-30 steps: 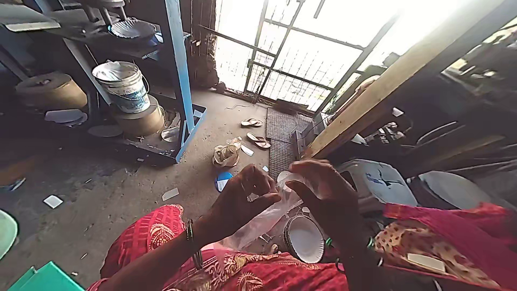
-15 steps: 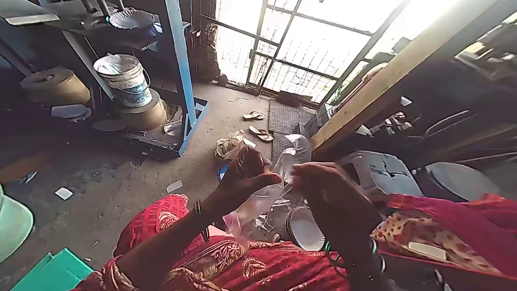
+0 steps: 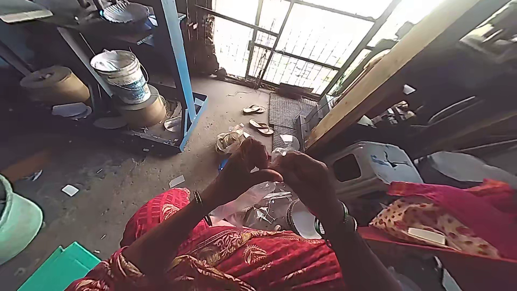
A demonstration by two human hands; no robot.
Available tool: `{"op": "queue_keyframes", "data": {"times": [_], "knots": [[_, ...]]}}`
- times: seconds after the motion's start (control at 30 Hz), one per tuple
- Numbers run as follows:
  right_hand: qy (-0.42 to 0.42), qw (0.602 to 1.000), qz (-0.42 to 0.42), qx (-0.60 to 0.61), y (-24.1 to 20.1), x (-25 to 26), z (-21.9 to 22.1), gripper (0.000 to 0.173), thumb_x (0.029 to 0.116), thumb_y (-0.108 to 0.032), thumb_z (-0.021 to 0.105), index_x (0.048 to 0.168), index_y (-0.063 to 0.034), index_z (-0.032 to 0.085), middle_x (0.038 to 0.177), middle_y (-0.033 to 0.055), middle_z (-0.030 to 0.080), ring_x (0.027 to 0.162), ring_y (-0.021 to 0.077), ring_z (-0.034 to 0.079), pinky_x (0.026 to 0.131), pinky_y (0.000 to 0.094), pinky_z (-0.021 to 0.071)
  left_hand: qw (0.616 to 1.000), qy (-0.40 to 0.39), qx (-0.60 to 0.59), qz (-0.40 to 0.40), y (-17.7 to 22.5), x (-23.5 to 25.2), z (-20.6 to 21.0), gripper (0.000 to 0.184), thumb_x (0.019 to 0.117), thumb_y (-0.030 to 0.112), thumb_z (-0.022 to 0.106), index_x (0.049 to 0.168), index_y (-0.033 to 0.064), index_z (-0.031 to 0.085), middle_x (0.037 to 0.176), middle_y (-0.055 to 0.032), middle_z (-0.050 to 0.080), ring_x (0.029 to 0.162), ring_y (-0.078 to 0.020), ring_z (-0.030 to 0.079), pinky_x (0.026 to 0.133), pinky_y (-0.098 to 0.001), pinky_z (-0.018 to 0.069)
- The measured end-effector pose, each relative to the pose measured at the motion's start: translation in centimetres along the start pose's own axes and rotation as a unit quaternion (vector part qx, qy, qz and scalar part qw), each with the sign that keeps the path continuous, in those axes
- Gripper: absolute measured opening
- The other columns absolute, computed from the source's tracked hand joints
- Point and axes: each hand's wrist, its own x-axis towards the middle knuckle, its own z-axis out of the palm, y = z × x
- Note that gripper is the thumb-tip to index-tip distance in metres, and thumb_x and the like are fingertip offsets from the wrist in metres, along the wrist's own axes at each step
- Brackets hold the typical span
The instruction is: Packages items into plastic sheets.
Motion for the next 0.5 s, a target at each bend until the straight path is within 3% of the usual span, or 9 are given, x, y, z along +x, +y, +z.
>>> {"op": "queue_keyframes", "data": {"times": [0.13,0.33,0.5], "knots": [[0.023,0.999,0.023,-0.012,0.18,-0.05,0.00,0.009,0.0979,-0.014,0.065,0.104,-0.0084,0.068,0.088,-0.0057,0.073,0.081,0.0037,0.071,0.075,0.0236,0.0615,0.999,0.036,0.003,-0.019,0.04,0.10,0.24,0.021,0.0919,0.005,0.071,0.106,0.0064,0.056,0.106,-0.0020,0.064,0.087,-0.0052,0.067,0.077,-0.0235,0.0601],[0.038,0.996,-0.011,-0.079,0.35,-0.19,0.52,0.011,0.0958,-0.008,0.064,0.102,-0.0001,0.066,0.090,-0.0003,0.071,0.082,0.0008,0.069,0.076,0.0196,0.0597,0.998,0.038,-0.035,-0.028,-0.06,0.01,0.61,0.022,0.0945,0.003,0.067,0.111,0.0066,0.053,0.103,-0.0019,0.062,0.087,-0.0073,0.066,0.078,-0.0248,0.0594],[0.048,0.995,0.019,-0.086,0.38,-0.13,0.43,0.007,0.0944,-0.010,0.062,0.097,-0.0043,0.065,0.085,-0.0045,0.068,0.073,-0.0035,0.062,0.066,0.0150,0.0542,0.993,0.029,-0.096,-0.063,0.21,-0.10,0.74,0.028,0.0959,0.004,0.062,0.118,0.0107,0.046,0.098,-0.0001,0.067,0.089,-0.0092,0.066,0.081,-0.0276,0.0568]]}}
